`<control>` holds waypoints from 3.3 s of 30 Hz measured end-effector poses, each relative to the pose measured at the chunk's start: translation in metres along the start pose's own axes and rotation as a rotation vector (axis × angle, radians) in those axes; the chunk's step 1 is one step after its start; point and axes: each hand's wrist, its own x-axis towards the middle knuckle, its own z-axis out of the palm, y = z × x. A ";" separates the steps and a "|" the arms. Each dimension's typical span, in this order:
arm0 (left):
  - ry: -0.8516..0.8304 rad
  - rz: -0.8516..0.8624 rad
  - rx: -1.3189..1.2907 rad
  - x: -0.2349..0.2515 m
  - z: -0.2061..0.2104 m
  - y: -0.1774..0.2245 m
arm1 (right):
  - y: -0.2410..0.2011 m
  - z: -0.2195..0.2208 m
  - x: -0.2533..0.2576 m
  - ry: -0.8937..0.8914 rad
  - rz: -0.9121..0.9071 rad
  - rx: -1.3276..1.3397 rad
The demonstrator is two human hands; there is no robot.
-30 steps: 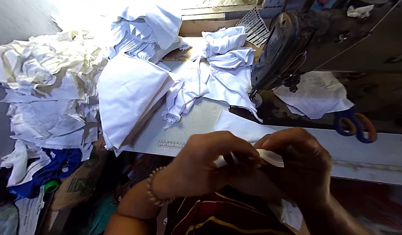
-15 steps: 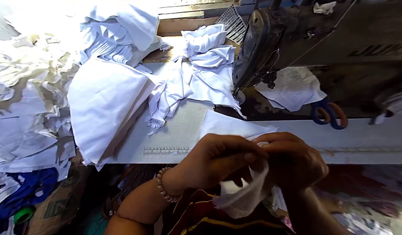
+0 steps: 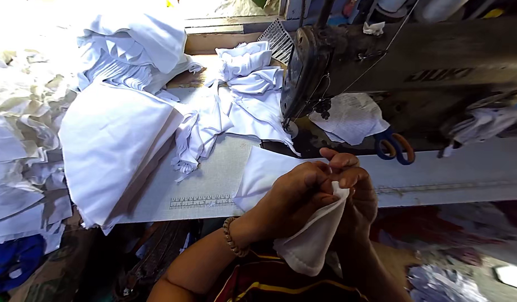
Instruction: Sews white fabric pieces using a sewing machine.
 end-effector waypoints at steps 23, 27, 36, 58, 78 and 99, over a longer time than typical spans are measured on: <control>0.201 -0.139 0.693 -0.055 -0.055 0.087 | -0.055 -0.037 0.002 -0.732 0.269 -0.278; 0.245 -0.445 0.569 -0.032 -0.075 0.041 | -0.043 -0.053 0.038 -0.629 0.582 -0.510; -0.010 -0.674 0.885 -0.014 -0.080 -0.018 | 0.000 -0.064 0.033 -0.423 0.830 -0.668; -0.404 -0.124 1.207 0.044 -0.056 -0.054 | 0.033 -0.040 -0.002 -0.856 -0.030 -1.016; -0.290 -0.266 1.299 0.041 -0.067 -0.068 | 0.056 -0.012 0.032 -0.765 0.400 -1.326; -0.352 -0.156 1.243 0.009 -0.086 -0.082 | 0.095 -0.057 0.085 -0.424 0.348 -1.067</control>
